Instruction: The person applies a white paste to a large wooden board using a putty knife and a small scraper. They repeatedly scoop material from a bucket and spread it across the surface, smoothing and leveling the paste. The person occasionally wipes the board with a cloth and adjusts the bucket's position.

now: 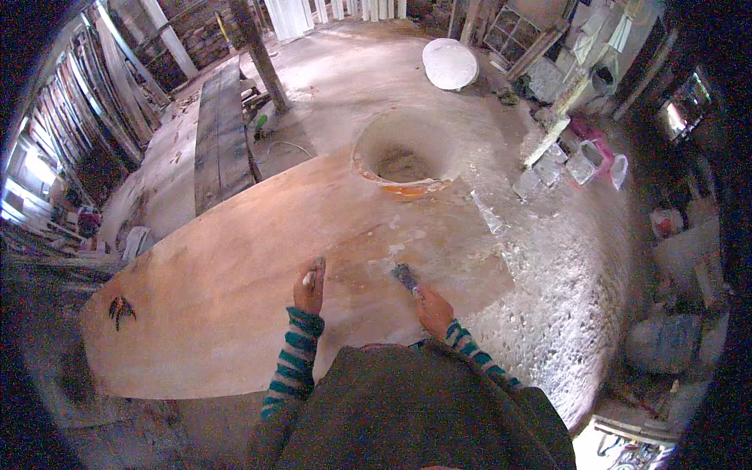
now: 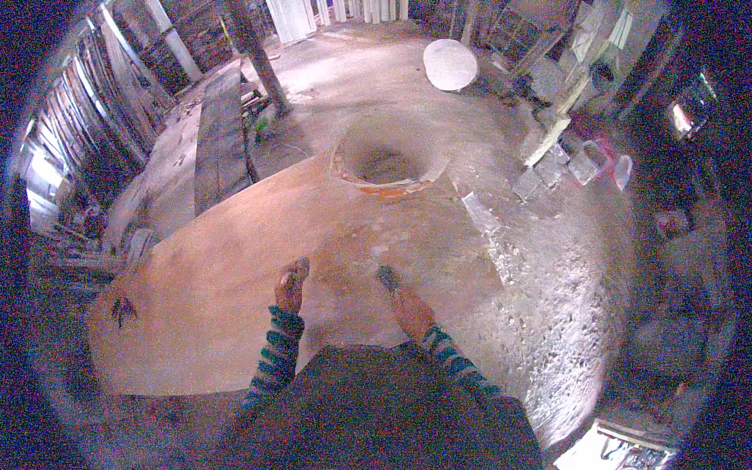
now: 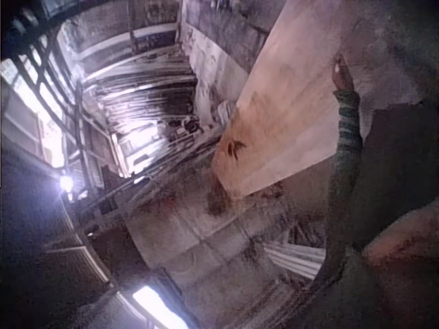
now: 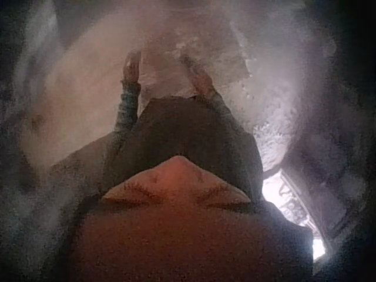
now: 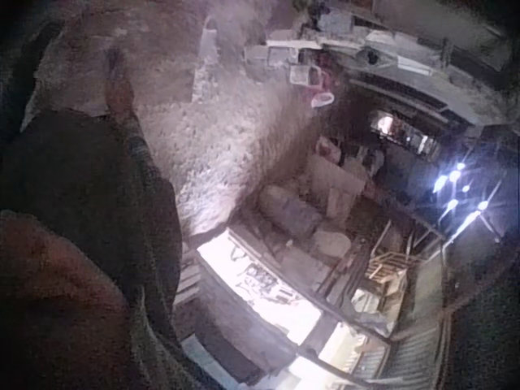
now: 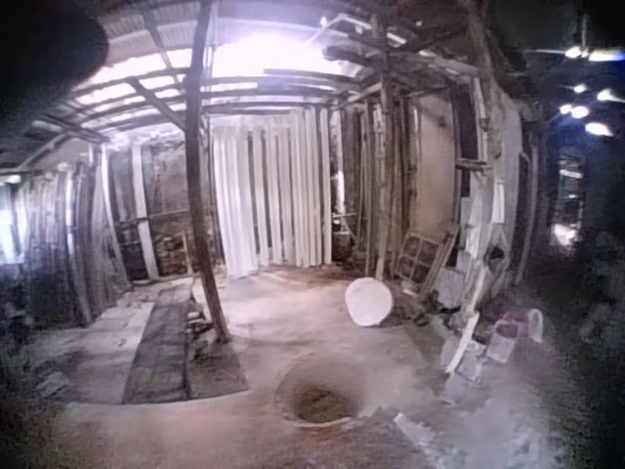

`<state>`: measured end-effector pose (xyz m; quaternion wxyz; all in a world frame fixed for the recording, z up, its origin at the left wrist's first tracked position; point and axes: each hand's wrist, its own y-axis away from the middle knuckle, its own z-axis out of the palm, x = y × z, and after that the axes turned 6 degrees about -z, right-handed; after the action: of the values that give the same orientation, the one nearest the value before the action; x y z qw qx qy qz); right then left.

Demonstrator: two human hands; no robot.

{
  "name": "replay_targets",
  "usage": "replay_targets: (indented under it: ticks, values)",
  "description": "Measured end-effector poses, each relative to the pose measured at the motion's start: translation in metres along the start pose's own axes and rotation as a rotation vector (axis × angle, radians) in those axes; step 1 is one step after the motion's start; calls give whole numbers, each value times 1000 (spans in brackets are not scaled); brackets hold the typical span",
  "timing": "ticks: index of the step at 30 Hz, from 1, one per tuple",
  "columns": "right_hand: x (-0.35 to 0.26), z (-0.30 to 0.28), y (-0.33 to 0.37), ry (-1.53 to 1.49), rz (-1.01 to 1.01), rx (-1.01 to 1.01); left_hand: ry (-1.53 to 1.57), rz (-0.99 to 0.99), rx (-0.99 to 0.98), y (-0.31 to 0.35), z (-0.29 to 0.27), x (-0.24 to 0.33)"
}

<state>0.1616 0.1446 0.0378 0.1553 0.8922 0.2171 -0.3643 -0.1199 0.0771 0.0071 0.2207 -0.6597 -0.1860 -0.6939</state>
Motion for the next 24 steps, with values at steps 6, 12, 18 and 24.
replay_targets:
  ticks: [6,12,18,24]
  values:
    - [4,9,-29,139,96,-13,-189,51,125,63,13,-22]
    - [-13,-17,15,101,-7,-36,-534,112,273,68,32,-16]
    - [-15,-3,-51,211,101,-43,-313,-69,167,56,18,-17]
    - [-26,-19,-48,207,62,-21,-335,-35,203,57,17,-18]
